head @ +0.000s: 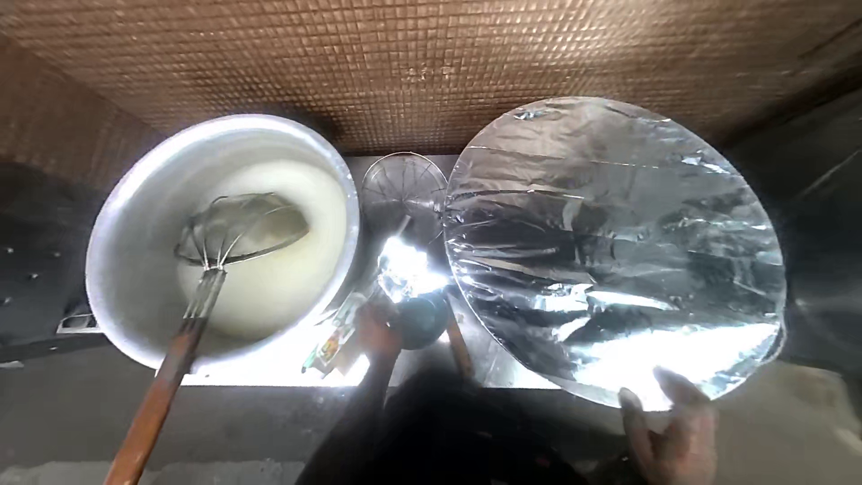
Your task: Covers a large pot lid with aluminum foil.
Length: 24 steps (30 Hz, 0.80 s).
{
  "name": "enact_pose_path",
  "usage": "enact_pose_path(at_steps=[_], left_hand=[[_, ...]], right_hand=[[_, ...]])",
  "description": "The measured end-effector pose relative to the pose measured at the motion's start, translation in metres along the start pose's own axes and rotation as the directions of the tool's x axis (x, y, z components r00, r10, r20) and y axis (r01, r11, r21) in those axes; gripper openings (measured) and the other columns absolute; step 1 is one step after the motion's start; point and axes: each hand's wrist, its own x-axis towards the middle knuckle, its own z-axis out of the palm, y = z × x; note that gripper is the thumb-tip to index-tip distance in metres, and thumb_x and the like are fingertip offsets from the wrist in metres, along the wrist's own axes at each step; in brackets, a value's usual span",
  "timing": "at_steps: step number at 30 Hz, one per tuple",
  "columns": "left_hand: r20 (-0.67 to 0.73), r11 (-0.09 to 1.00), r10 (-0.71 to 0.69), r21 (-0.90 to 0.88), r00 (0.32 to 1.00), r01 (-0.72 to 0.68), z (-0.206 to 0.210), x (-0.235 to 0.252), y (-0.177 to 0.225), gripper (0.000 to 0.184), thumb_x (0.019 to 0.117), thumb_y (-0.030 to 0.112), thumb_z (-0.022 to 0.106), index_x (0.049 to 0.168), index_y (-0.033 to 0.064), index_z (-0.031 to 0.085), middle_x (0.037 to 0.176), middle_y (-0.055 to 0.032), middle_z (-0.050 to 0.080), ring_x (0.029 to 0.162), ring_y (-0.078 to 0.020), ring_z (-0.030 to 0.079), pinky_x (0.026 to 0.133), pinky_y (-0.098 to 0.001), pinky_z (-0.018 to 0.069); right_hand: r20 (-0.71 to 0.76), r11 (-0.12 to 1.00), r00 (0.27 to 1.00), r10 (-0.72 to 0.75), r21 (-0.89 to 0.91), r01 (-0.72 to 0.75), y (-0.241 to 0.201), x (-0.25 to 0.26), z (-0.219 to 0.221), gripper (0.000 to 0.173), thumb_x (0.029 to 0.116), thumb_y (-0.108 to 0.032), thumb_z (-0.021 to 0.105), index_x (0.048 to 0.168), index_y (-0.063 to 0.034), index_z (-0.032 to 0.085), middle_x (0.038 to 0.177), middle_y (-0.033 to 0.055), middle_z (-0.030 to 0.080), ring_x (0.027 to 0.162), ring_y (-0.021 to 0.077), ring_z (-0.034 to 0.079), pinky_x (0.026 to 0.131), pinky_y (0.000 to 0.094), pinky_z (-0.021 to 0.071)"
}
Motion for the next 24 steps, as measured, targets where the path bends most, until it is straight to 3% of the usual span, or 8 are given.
enact_pose_path(at_steps=[3, 5, 7, 10, 14, 19, 21, 24], left_hand=[[-0.057, 0.989, -0.061, 0.129, 0.997, 0.068, -0.013, 0.013, -0.003, 0.07, 0.0859, 0.034, 0.078, 0.144, 0.004, 0.052, 0.15, -0.0291, 0.044, 0.137, -0.0477, 0.044, 0.11, -0.0616, 0.0388], [-0.105, 0.975, -0.174, 0.117, 0.979, 0.186, -0.01, 0.022, -0.007, 0.085, 0.0835, 0.042, 0.079, 0.147, -0.0024, 0.045, 0.15, -0.0314, 0.043, 0.138, -0.0484, 0.043, 0.11, -0.0625, 0.0374], [-0.143, 0.971, -0.23, 0.033, 0.963, 0.237, -0.006, 0.032, -0.01, 0.091, 0.0807, 0.046, 0.081, 0.146, -0.0062, 0.045, 0.147, -0.034, 0.045, 0.138, -0.0505, 0.043, 0.111, -0.0663, 0.0338], [0.039, 0.941, -0.337, 0.043, 0.941, 0.335, -0.025, 0.037, 0.008, 0.088, 0.0876, 0.053, 0.073, 0.15, -0.0019, 0.043, 0.152, -0.028, 0.044, 0.143, -0.0432, 0.04, 0.116, -0.0626, 0.0296], [0.073, 0.935, -0.349, -0.034, 0.934, 0.352, -0.02, 0.047, 0.0, 0.077, 0.0918, 0.053, 0.067, 0.149, 0.0058, 0.048, 0.145, -0.0187, 0.057, 0.136, -0.0357, 0.051, 0.116, -0.0601, 0.0338], [-0.212, 0.943, -0.227, -0.291, 0.951, 0.16, 0.01, 0.041, -0.02, 0.071, 0.0743, 0.043, 0.088, 0.13, 0.0058, 0.063, 0.119, -0.0172, 0.07, 0.106, -0.0319, 0.07, 0.094, -0.0538, 0.0558], [-0.355, 0.9, -0.181, -0.436, 0.917, 0.009, 0.012, 0.016, -0.009, 0.069, 0.0699, 0.03, 0.093, 0.125, 0.0002, 0.064, 0.116, -0.0192, 0.069, 0.101, -0.0302, 0.07, 0.09, -0.0504, 0.0587], [-0.537, 0.871, -0.058, -0.439, 0.842, -0.22, 0.007, -0.017, -0.003, 0.066, 0.0656, 0.023, 0.093, 0.12, -0.0028, 0.066, 0.113, -0.0199, 0.069, 0.096, -0.0281, 0.071, 0.082, -0.0464, 0.0615]], right_hand=[[0.135, 0.966, 0.978, -0.158, 0.226, 0.125, -0.051, 0.029, 0.022, 0.04, 0.1016, -0.038, 0.06, 0.129, -0.0087, 0.06, 0.127, 0.015, 0.064, 0.123, 0.0183, 0.061, 0.104, 0.0331, 0.0513], [0.266, 0.922, 0.945, -0.192, 0.379, 0.081, -0.08, 0.04, 0.046, 0.033, 0.1023, -0.033, 0.059, 0.121, -0.0074, 0.068, 0.116, 0.0123, 0.071, 0.107, 0.0162, 0.069, 0.092, 0.0339, 0.0593], [0.418, 0.861, 0.873, -0.252, 0.508, 0.006, -0.109, 0.05, 0.076, 0.032, 0.1023, -0.031, 0.059, 0.116, -0.0054, 0.072, 0.108, 0.0105, 0.074, 0.09, 0.0153, 0.073, 0.08, 0.0334, 0.0628], [0.564, 0.833, 0.703, -0.434, 0.548, 0.075, -0.143, 0.064, 0.1, 0.034, 0.1028, -0.038, 0.059, 0.122, -0.0116, 0.071, 0.111, 0.0091, 0.073, 0.095, 0.0191, 0.073, 0.083, 0.0387, 0.0626], [0.656, 0.86, 0.581, -0.481, 0.481, 0.169, -0.161, 0.076, 0.105, 0.034, 0.1025, -0.039, 0.06, 0.125, -0.0158, 0.07, 0.113, 0.0079, 0.074, 0.102, 0.023, 0.073, 0.088, 0.0439, 0.0606], [0.708, 0.867, 0.521, -0.477, 0.478, 0.145, -0.162, 0.077, 0.104, 0.034, 0.1029, -0.041, 0.06, 0.126, -0.0176, 0.069, 0.113, 0.0068, 0.073, 0.102, 0.0223, 0.072, 0.089, 0.0449, 0.06], [0.73, 0.856, 0.512, -0.452, 0.516, 0.021, -0.164, 0.075, 0.105, 0.036, 0.103, -0.04, 0.06, 0.126, -0.0139, 0.068, 0.113, 0.007, 0.073, 0.101, 0.02, 0.072, 0.09, 0.0429, 0.0597], [0.879, 0.675, 0.435, -0.194, 0.441, -0.591, -0.185, 0.078, 0.118, 0.039, 0.1051, -0.03, 0.054, 0.132, -0.0021, 0.06, 0.117, 0.011, 0.072, 0.103, 0.0207, 0.072, 0.09, 0.0396, 0.0606]])
